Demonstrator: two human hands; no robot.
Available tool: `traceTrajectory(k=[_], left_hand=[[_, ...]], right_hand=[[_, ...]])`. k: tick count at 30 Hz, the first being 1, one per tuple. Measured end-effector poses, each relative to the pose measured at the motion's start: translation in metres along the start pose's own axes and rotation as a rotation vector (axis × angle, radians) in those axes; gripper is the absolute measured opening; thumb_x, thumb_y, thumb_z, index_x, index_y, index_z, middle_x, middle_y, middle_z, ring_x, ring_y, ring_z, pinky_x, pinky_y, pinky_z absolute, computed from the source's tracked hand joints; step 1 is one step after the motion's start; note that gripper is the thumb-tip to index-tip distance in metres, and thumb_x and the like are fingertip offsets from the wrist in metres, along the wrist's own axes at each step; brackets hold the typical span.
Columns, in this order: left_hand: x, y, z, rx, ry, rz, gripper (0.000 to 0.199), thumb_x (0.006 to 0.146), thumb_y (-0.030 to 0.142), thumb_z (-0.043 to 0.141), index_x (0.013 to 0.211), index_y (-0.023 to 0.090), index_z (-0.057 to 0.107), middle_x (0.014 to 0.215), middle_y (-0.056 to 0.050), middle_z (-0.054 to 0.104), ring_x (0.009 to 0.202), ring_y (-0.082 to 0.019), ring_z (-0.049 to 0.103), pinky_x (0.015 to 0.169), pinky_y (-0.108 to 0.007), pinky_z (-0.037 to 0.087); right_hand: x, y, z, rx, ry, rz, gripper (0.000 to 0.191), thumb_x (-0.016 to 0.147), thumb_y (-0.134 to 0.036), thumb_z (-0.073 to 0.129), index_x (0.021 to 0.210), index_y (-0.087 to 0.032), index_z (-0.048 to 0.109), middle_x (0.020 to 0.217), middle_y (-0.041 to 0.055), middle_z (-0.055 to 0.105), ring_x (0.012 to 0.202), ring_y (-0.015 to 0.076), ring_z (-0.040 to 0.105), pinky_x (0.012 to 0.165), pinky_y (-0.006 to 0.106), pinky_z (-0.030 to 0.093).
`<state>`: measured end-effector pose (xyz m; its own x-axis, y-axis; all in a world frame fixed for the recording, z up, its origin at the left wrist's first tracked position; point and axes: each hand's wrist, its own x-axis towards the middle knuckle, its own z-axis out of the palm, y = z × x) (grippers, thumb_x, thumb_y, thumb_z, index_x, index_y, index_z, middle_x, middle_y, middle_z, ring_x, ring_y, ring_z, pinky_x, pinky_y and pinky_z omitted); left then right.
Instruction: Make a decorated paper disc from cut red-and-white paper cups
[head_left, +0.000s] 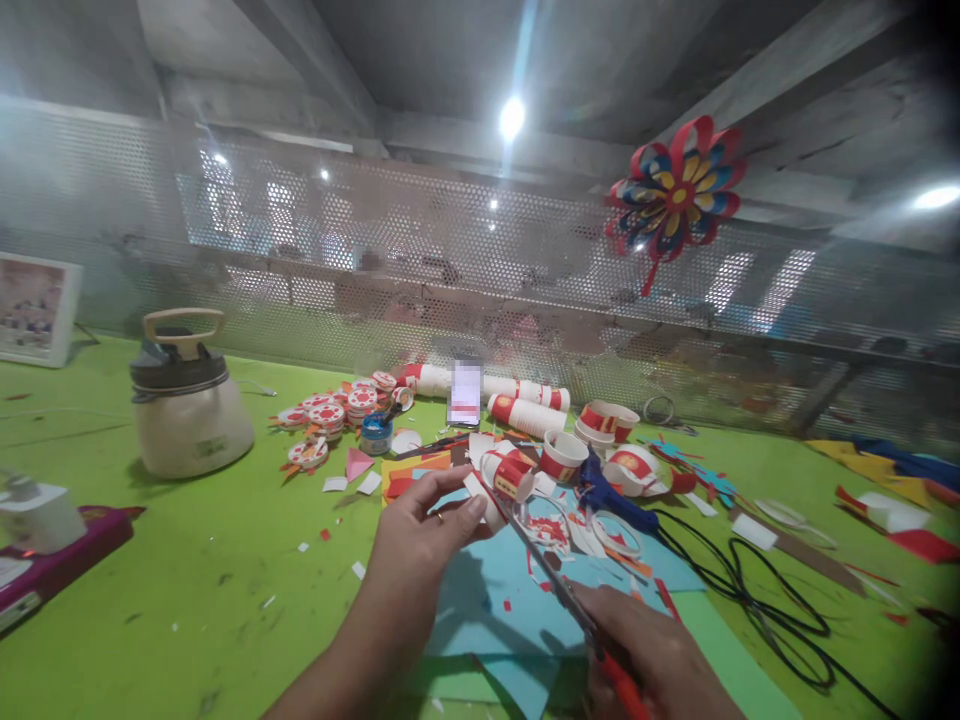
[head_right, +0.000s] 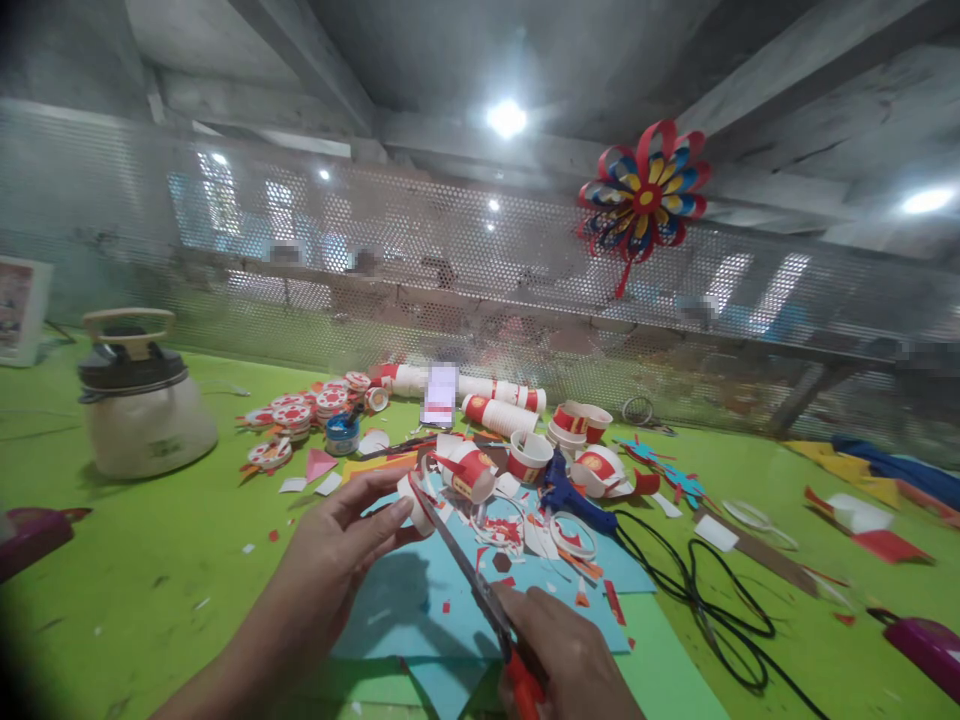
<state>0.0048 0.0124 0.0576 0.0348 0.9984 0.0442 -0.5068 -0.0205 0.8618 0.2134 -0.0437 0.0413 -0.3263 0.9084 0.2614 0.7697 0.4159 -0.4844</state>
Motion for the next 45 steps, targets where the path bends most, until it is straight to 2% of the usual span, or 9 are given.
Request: traceTrajectory(k=[3, 6, 14, 20, 27, 31, 37, 45], left_hand=[[-0.001, 0.0, -0.001, -0.032, -0.011, -0.022, 0.044, 0.064, 0.025, 0.081, 0.104, 0.012, 0.065, 0.088, -0.011, 0.073, 0.078, -0.021, 0.068, 0.082, -0.039, 0.053], [-0.002, 0.0, 0.0, -0.047, -0.013, -0.033, 0.044, 0.064, 0.024, 0.081, 0.103, 0.013, 0.065, 0.09, -0.01, 0.073, 0.079, -0.02, 0.068, 0.084, -0.039, 0.052], [-0.003, 0.003, 0.004, -0.027, -0.021, 0.011, 0.042, 0.065, 0.025, 0.08, 0.102, 0.013, 0.064, 0.087, -0.009, 0.072, 0.081, -0.021, 0.067, 0.084, -0.039, 0.053], [-0.004, -0.003, 0.006, 0.015, 0.001, 0.02, 0.043, 0.067, 0.028, 0.079, 0.104, 0.013, 0.063, 0.104, -0.014, 0.07, 0.083, -0.024, 0.068, 0.084, -0.041, 0.053], [-0.007, -0.003, 0.009, -0.037, -0.002, 0.03, 0.041, 0.067, 0.027, 0.079, 0.103, 0.016, 0.062, 0.11, -0.014, 0.068, 0.096, -0.027, 0.067, 0.089, -0.043, 0.051], [-0.007, -0.003, 0.008, -0.017, -0.005, 0.02, 0.043, 0.068, 0.027, 0.079, 0.105, 0.016, 0.061, 0.111, -0.014, 0.067, 0.094, -0.027, 0.067, 0.085, -0.041, 0.053], [-0.006, -0.002, 0.008, -0.004, -0.02, 0.028, 0.041, 0.07, 0.027, 0.077, 0.106, 0.016, 0.06, 0.114, -0.014, 0.066, 0.094, -0.026, 0.066, 0.086, -0.041, 0.052], [-0.007, -0.002, 0.008, 0.005, 0.0, 0.022, 0.042, 0.068, 0.026, 0.078, 0.105, 0.017, 0.06, 0.112, -0.015, 0.067, 0.093, -0.026, 0.067, 0.082, -0.039, 0.054]], right_hand=[[-0.003, 0.005, -0.004, -0.063, 0.029, 0.016, 0.037, 0.081, -0.022, 0.058, 0.117, -0.025, 0.067, 0.106, 0.0097, 0.072, 0.096, 0.0244, 0.066, 0.083, 0.033, 0.053], [-0.005, 0.009, -0.004, -0.102, 0.027, 0.024, 0.041, 0.081, -0.026, 0.06, 0.122, -0.025, 0.064, 0.102, 0.01, 0.072, 0.094, 0.0242, 0.067, 0.083, 0.033, 0.054], [-0.006, 0.01, 0.0, -0.18, -0.062, 0.052, 0.047, 0.084, -0.023, 0.056, 0.131, -0.023, 0.057, 0.108, 0.0125, 0.068, 0.104, 0.0248, 0.064, 0.092, 0.037, 0.051], [-0.01, 0.014, 0.002, -0.248, -0.04, 0.06, 0.051, 0.084, -0.028, 0.058, 0.134, -0.025, 0.054, 0.123, 0.0138, 0.063, 0.112, 0.0275, 0.062, 0.089, 0.036, 0.053], [-0.011, 0.014, 0.001, -0.302, 0.012, -0.01, 0.051, 0.083, -0.022, 0.058, 0.134, -0.023, 0.054, 0.117, 0.0129, 0.066, 0.107, 0.0259, 0.064, 0.086, 0.035, 0.055], [-0.011, 0.014, 0.002, -0.341, 0.029, -0.045, 0.05, 0.083, -0.021, 0.057, 0.134, -0.021, 0.054, 0.114, 0.0127, 0.067, 0.103, 0.0251, 0.066, 0.084, 0.033, 0.056], [-0.011, 0.012, 0.001, -0.416, 0.102, -0.12, 0.05, 0.083, -0.025, 0.058, 0.132, -0.016, 0.055, 0.104, 0.014, 0.069, 0.091, 0.0259, 0.068, 0.074, 0.031, 0.058], [-0.011, 0.012, 0.0, -0.359, 0.085, -0.1, 0.056, 0.08, -0.017, 0.059, 0.135, -0.02, 0.052, 0.104, 0.0118, 0.068, 0.096, 0.0259, 0.066, 0.078, 0.034, 0.057]])
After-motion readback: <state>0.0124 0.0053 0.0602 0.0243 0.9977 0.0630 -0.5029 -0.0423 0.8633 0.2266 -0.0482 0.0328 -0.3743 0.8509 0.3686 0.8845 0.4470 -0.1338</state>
